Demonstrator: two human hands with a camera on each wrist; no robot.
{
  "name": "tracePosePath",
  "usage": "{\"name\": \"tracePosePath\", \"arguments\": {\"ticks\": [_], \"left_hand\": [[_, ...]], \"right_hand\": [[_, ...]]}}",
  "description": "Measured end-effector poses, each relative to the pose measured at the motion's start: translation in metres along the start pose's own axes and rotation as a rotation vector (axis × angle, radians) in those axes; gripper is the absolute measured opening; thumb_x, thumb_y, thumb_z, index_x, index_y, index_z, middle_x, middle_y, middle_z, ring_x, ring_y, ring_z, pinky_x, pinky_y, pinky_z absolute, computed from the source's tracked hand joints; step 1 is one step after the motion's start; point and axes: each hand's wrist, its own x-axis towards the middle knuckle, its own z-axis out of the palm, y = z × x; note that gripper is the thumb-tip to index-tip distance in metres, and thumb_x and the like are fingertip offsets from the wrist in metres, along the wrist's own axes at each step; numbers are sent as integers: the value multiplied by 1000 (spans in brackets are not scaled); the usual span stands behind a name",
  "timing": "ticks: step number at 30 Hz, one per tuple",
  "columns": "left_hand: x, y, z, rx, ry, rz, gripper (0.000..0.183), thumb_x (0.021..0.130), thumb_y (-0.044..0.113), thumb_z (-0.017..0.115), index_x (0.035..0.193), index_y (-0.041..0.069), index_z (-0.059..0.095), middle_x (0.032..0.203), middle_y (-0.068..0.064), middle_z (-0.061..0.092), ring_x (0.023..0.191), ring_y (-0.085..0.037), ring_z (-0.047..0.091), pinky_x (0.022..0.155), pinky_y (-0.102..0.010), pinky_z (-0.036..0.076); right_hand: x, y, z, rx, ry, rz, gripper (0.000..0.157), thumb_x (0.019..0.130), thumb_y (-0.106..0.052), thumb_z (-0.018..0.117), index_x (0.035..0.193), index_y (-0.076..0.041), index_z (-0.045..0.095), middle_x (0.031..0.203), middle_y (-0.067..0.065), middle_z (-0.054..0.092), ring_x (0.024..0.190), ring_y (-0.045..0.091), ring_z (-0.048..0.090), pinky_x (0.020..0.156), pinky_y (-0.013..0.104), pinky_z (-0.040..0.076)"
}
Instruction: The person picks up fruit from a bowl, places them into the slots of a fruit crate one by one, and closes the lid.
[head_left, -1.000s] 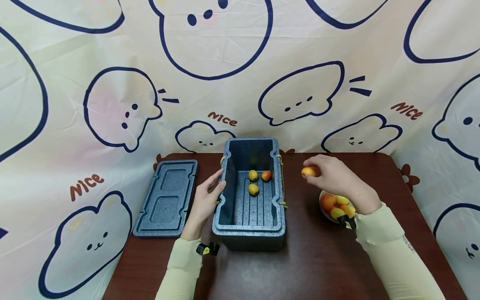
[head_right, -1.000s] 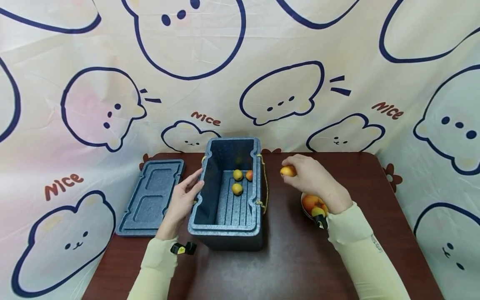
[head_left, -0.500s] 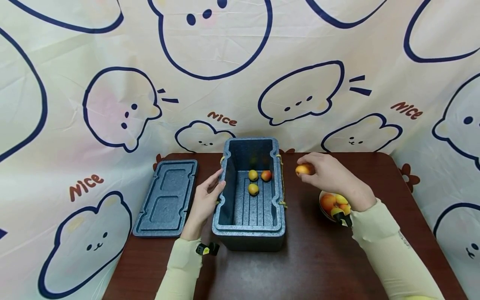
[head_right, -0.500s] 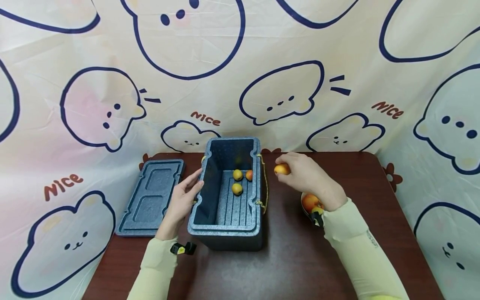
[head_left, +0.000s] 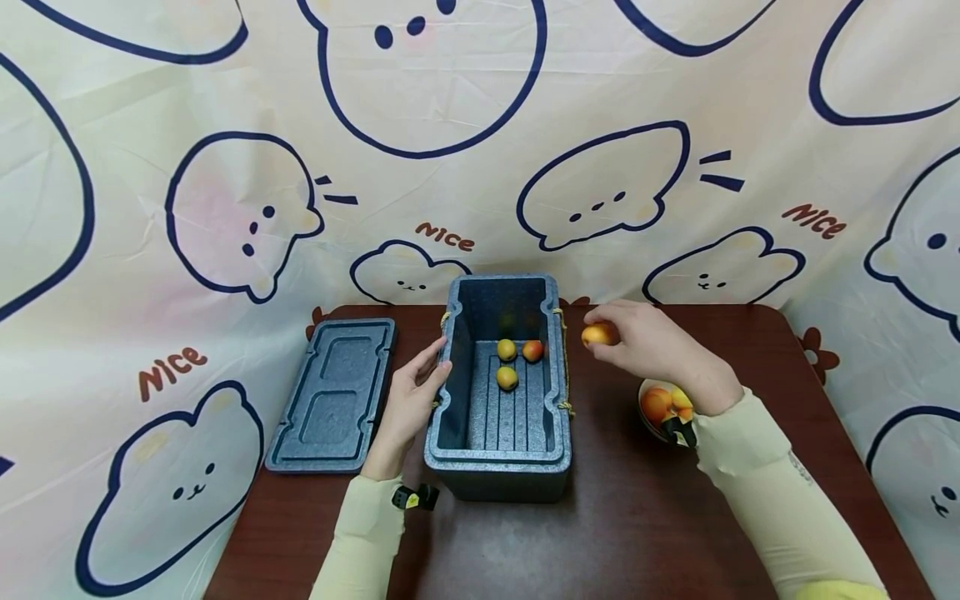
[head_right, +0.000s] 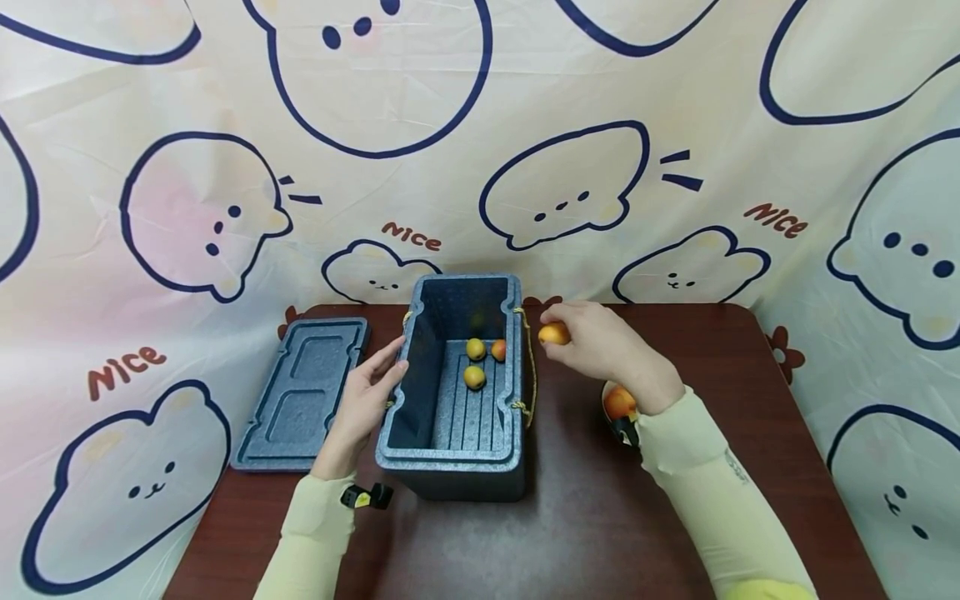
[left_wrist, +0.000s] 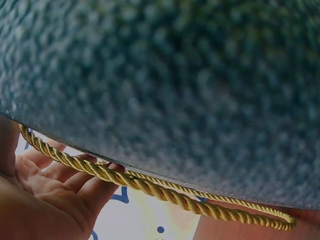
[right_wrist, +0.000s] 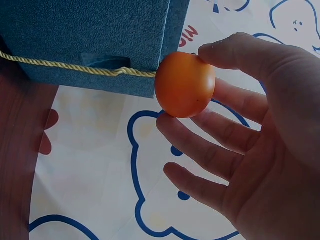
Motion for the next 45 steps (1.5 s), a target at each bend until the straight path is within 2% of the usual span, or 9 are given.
{"name": "tracePosePath", "arguments": {"ticks": [14,36,45], "left_hand": [[0,1,0,-19,2,-3,46,104,21,60,149,13,53,153,-12,47,141,-27,42,112,-49,38],[0,1,1,-6,5,-3,46,104,20,60,149,11,52,154,-14,45,143,-28,41,114,-49,36],[-1,2,1,0,6,-8,46,104,22,59,148,12,53,154,-12,45,143,-26,40,114,-47,35]], "right_hand": [[11,-15,-2,-11,-30,-20,36,92,-21,73,126,-9,67,120,11,66,97,27,58,88,44,54],[24,-37,-1,-24,-51,-98,34,93,-20,74,124,-9,67,120,7,66,98,25,58,90,41,54],[30,-46,1,-45,-65,-126,33,93,-22,74,123,-11,68,118,5,66,92,22,58,85,36,55]]}}
